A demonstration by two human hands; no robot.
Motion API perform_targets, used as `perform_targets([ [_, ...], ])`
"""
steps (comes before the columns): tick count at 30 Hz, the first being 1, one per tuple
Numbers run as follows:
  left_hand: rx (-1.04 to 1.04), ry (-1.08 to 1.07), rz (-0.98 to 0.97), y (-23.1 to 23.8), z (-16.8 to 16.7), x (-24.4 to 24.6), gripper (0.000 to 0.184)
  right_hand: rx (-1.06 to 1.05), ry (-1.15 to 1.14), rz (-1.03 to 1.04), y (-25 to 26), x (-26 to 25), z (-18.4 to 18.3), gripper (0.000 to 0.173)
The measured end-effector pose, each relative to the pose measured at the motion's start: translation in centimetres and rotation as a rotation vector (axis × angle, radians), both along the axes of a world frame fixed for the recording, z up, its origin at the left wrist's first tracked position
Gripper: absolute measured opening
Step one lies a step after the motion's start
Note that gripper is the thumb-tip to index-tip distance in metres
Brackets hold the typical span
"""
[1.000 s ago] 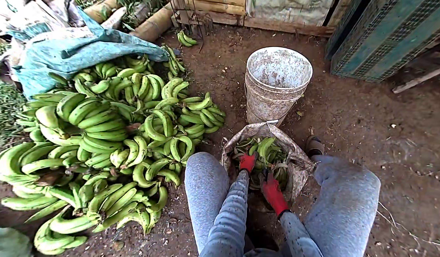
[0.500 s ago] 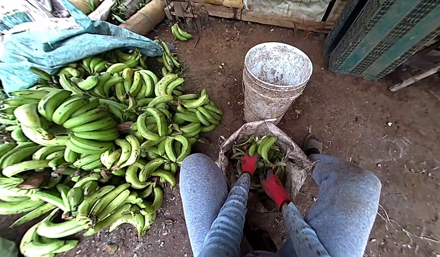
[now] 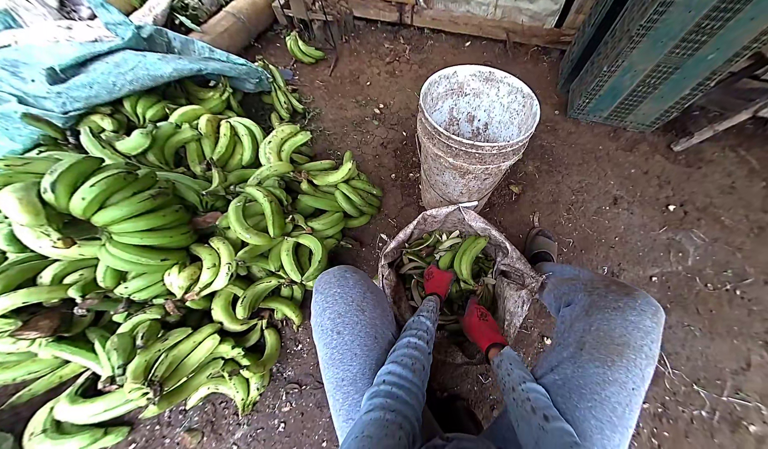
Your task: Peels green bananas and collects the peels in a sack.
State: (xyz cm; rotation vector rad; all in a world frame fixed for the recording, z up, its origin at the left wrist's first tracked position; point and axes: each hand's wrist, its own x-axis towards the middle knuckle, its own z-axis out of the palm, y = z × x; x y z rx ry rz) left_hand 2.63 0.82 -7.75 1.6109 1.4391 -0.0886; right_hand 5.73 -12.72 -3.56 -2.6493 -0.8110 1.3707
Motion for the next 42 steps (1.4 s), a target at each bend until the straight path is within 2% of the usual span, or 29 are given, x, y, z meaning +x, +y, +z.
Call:
perform_targets([
  [5,0.026,0.004,-0.059,0.1,0.3,0.2,0.061,-0.005,0.075,-0.013,-1.0,0.7,0.7,0.058],
  [8,0.036,0.045,-0.157,-0.4,0.6,0.0,0.067,-0.004,0.040,0.010,-0.1,1.6,-0.8,0.057],
  [11,0.095,0.095,-0.212,-0.7,0.2,-0.2,0.071,-0.027,0.027,0.002,0.1,2.3,-0.3,0.057],
  [17,0.111,0.192,-0.280,-0.6,0.6,0.5,0.068,-0.020,0.049,-0.077,-1.4,1.4,-0.4,0.059],
  [22,0.121,0.297,-0.317,-0.2,0.5,1.6,0.067,-0.012,0.122,-0.105,-1.4,1.3,0.2,0.054],
  [26,0.113,0.324,-0.379,-0.3,0.3,1.7,0.067,-0.041,0.014,-0.050,-1.0,0.1,-1.0,0.054],
  [34,0.116,0.320,-0.382,0.8,0.0,2.0,0.063,-0.015,0.126,-0.118,-1.5,1.1,0.1,0.052],
  [42,0.116,0.316,-0.379,1.2,0.2,1.9,0.062,-0.032,0.059,-0.093,-1.1,0.0,0.0,0.051],
])
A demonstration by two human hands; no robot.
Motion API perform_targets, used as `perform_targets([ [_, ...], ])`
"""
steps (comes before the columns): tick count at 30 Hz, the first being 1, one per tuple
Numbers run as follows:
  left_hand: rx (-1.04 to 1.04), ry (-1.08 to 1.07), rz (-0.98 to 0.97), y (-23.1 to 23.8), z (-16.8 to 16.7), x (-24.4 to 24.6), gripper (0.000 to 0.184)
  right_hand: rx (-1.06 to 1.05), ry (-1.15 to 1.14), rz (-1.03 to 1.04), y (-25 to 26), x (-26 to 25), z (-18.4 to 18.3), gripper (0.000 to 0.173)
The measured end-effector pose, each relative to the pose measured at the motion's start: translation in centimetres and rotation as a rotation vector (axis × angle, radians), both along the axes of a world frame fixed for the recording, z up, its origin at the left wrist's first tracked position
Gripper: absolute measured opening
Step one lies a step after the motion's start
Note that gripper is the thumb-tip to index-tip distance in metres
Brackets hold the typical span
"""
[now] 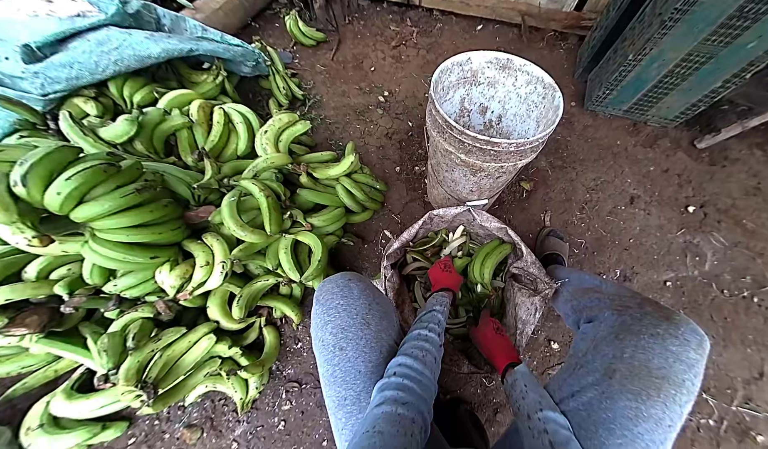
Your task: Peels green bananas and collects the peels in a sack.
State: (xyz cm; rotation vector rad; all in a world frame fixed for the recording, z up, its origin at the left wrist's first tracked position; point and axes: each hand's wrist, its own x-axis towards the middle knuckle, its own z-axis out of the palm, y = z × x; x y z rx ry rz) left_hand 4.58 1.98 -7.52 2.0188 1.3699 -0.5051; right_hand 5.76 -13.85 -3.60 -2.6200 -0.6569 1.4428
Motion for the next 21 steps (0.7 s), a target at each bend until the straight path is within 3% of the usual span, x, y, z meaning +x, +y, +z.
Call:
perform_targets([
  [5,-0.006,0.018,-0.013,0.3,-0.1,0.1,0.059,0.019,0.001,-0.027,-0.1,0.2,0.0,0.052],
  [11,0.024,0.026,-0.048,-0.1,-0.4,0.1,0.062,-0.040,-0.033,0.018,1.9,1.1,-3.0,0.056],
  [21,0.038,0.026,-0.081,-0.5,-1.1,0.4,0.065,-0.108,-0.076,0.024,1.7,1.4,-3.2,0.056],
])
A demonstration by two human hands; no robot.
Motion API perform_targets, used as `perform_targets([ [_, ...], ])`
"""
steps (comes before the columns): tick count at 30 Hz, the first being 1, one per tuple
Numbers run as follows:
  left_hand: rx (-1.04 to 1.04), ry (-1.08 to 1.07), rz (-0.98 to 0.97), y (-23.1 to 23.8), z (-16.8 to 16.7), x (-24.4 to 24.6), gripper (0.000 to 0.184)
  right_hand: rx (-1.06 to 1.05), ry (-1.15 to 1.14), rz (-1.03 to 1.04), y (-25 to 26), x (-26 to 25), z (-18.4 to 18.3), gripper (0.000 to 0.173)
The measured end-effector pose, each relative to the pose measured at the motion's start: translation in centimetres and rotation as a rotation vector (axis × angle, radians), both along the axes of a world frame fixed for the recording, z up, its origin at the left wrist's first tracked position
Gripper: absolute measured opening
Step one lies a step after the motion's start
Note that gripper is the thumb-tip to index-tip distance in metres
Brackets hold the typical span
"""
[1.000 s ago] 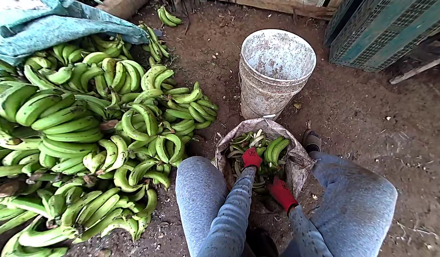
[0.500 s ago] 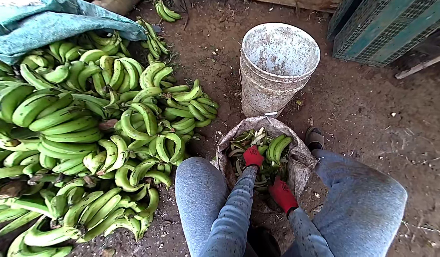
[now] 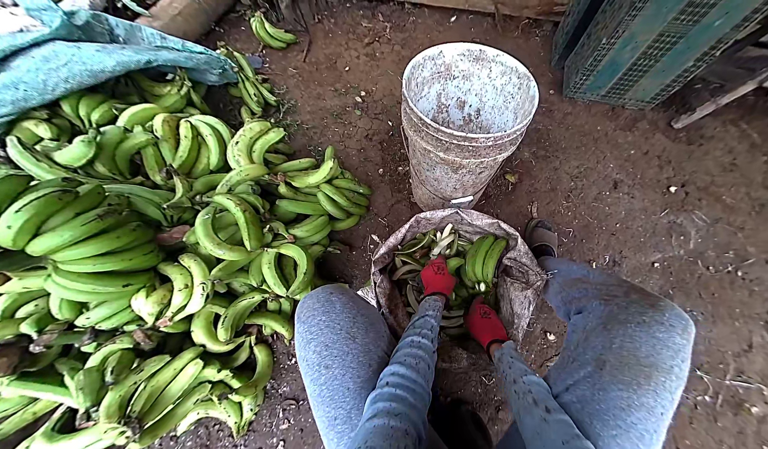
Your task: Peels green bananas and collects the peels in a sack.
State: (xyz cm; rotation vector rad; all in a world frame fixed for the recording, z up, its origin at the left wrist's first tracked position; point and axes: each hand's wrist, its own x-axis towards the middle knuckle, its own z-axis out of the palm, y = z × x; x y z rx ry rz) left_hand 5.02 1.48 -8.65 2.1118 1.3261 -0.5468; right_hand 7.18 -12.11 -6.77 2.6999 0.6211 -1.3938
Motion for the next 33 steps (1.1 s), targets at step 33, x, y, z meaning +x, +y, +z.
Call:
perform_targets([
  [33,-0.046,0.202,-0.539,0.9,2.7,5.4,0.056,0.081,0.099,-0.115,-1.0,2.0,2.0,0.050],
])
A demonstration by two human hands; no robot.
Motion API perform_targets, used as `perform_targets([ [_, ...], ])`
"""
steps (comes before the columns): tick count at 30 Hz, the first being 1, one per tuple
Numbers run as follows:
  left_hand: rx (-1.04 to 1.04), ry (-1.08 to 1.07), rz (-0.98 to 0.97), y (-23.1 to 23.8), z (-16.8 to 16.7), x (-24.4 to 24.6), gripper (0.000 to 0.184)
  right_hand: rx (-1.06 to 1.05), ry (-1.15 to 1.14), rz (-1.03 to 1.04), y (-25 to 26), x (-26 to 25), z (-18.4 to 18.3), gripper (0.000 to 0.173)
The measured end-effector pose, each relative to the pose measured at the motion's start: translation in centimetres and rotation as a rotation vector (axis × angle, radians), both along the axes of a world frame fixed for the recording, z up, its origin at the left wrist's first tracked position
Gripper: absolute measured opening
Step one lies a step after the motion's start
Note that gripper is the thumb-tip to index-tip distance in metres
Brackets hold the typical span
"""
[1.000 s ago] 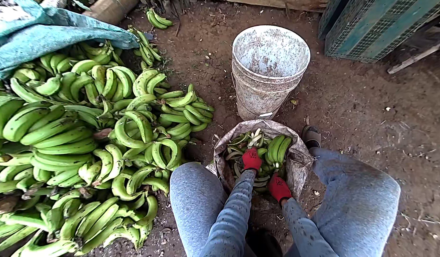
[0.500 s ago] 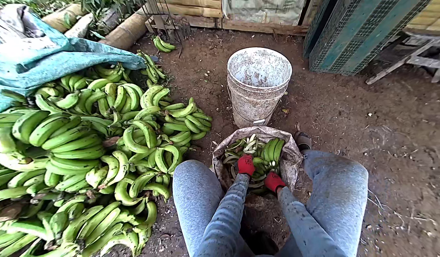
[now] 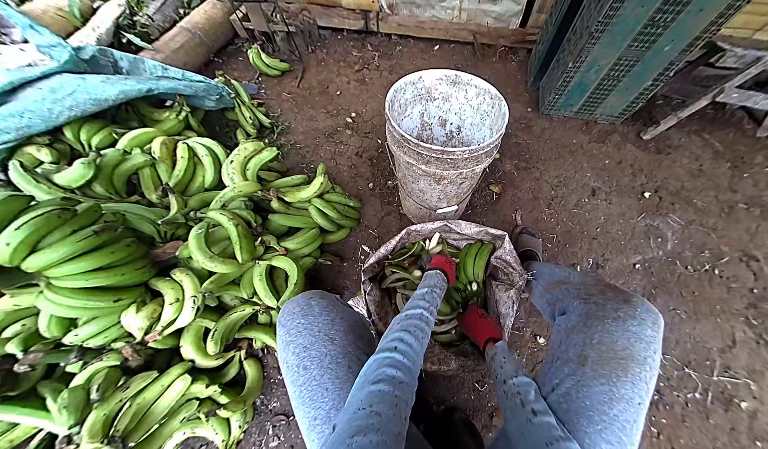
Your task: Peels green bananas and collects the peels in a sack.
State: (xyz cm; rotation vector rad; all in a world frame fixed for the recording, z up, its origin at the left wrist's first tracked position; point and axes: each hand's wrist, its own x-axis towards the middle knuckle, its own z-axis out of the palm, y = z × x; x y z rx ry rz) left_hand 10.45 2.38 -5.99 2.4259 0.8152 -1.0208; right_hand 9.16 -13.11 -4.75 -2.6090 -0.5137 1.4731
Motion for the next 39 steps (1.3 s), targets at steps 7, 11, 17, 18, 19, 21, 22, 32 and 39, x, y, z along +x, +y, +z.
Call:
perform_targets([
  [7,-0.022,0.012,-0.076,-0.1,0.2,-1.7,0.062,-0.039,0.065,0.010,-0.6,0.5,1.1,0.050],
  [11,-0.031,-0.188,0.068,0.1,-2.0,-4.0,0.059,0.171,0.041,-0.065,-0.8,1.9,2.4,0.051],
  [17,0.075,-0.220,0.501,1.5,1.4,-8.3,0.054,0.322,-0.370,-0.244,1.6,4.9,1.4,0.095],
  [18,0.134,-0.213,0.514,1.6,1.3,-8.9,0.056,0.344,-0.327,-0.278,1.9,4.8,0.1,0.096],
  [19,0.189,-0.204,0.501,1.5,1.2,-9.3,0.061,0.367,-0.296,-0.310,2.0,4.8,-0.9,0.091],
  [21,0.256,-0.263,0.502,0.7,2.0,-9.4,0.067,0.426,-0.276,-0.360,2.4,5.1,-1.0,0.074],
  [22,0.264,-0.370,0.552,0.2,2.5,-9.6,0.062,0.469,-0.275,-0.376,2.6,5.1,-0.3,0.066],
  [32,-0.303,-0.866,1.165,-5.0,5.6,-11.5,0.059,1.000,0.038,-0.591,1.7,4.3,9.1,0.041],
  [39,-0.541,-1.144,1.414,-2.8,2.6,-11.8,0.033,0.807,-0.167,-0.264,1.4,3.2,7.6,0.074],
])
